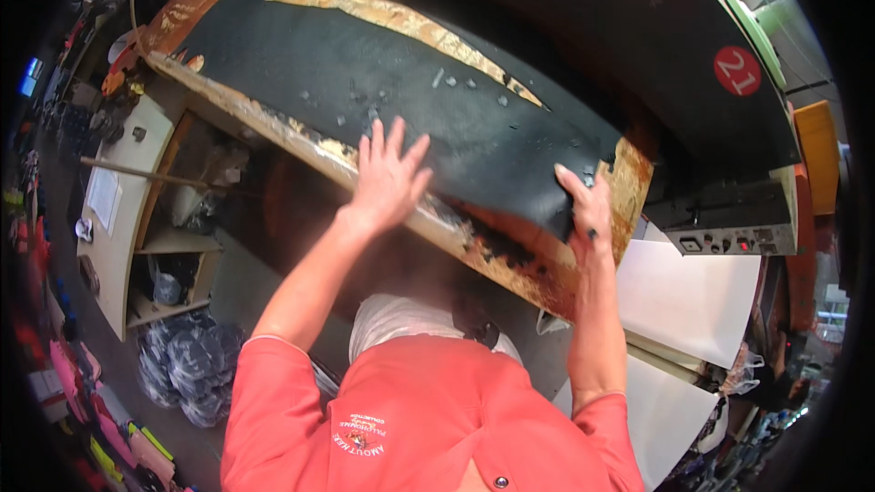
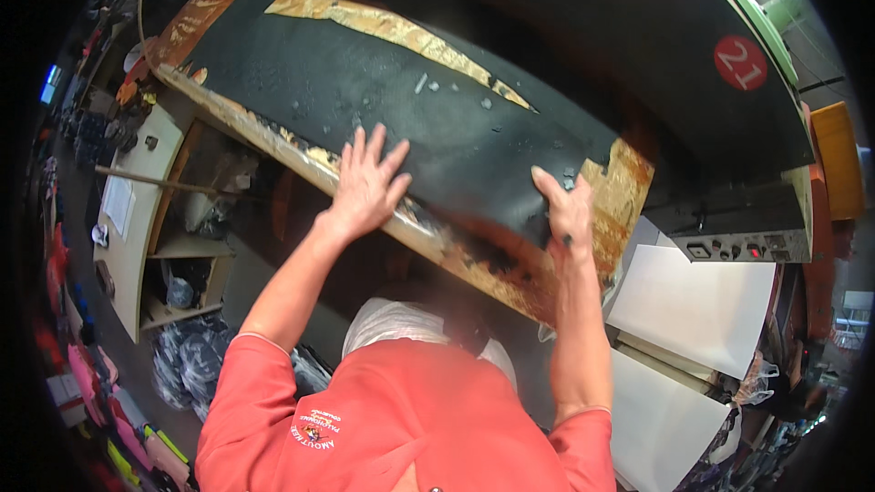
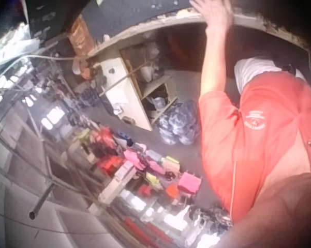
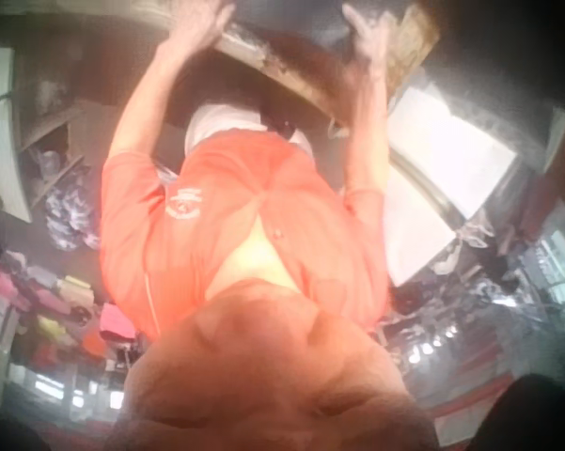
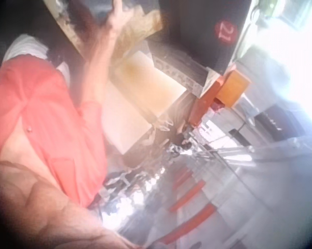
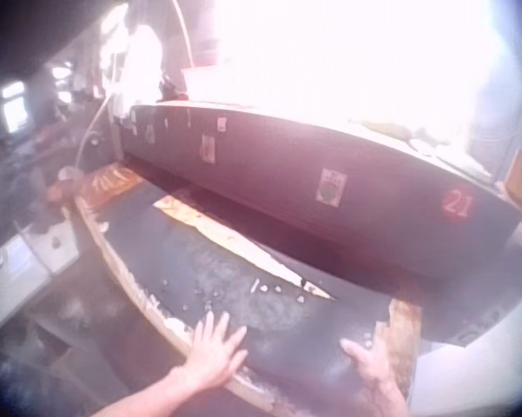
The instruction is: The person writes on a notepad, attaches a label to a plastic bag, and then moves to a machine to handle large black and white sheets. They sweep debris into a bag and place sheets on the machine.
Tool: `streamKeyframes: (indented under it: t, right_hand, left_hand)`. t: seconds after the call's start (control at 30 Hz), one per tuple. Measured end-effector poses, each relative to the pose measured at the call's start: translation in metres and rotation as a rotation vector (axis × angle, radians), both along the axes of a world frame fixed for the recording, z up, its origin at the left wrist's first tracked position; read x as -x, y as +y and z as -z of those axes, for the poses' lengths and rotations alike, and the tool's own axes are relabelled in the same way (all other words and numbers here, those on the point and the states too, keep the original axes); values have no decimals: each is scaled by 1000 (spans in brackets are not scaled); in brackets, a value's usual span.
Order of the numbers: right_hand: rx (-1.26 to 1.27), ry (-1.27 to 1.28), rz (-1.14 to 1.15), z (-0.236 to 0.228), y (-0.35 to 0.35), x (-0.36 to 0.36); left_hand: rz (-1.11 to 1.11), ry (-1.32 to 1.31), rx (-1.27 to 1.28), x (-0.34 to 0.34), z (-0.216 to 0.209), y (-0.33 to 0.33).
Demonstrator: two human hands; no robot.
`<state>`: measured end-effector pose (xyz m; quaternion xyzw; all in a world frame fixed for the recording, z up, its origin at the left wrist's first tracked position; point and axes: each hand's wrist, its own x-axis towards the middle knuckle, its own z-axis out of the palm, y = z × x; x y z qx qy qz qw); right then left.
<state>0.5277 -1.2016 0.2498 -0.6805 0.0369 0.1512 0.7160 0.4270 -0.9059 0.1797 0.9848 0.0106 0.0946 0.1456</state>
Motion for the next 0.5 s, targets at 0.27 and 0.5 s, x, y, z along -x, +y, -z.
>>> streamKeyframes:
  t: [0.27,0.5]
  right_hand:
    - [625,-719,-258,-45,-42,2]
    - [439,-779,23,-59,-111,26]
  left_hand:
    - [122,-239,138,-101,-10,108]
    - [226,93,-104,-208,-38,174]
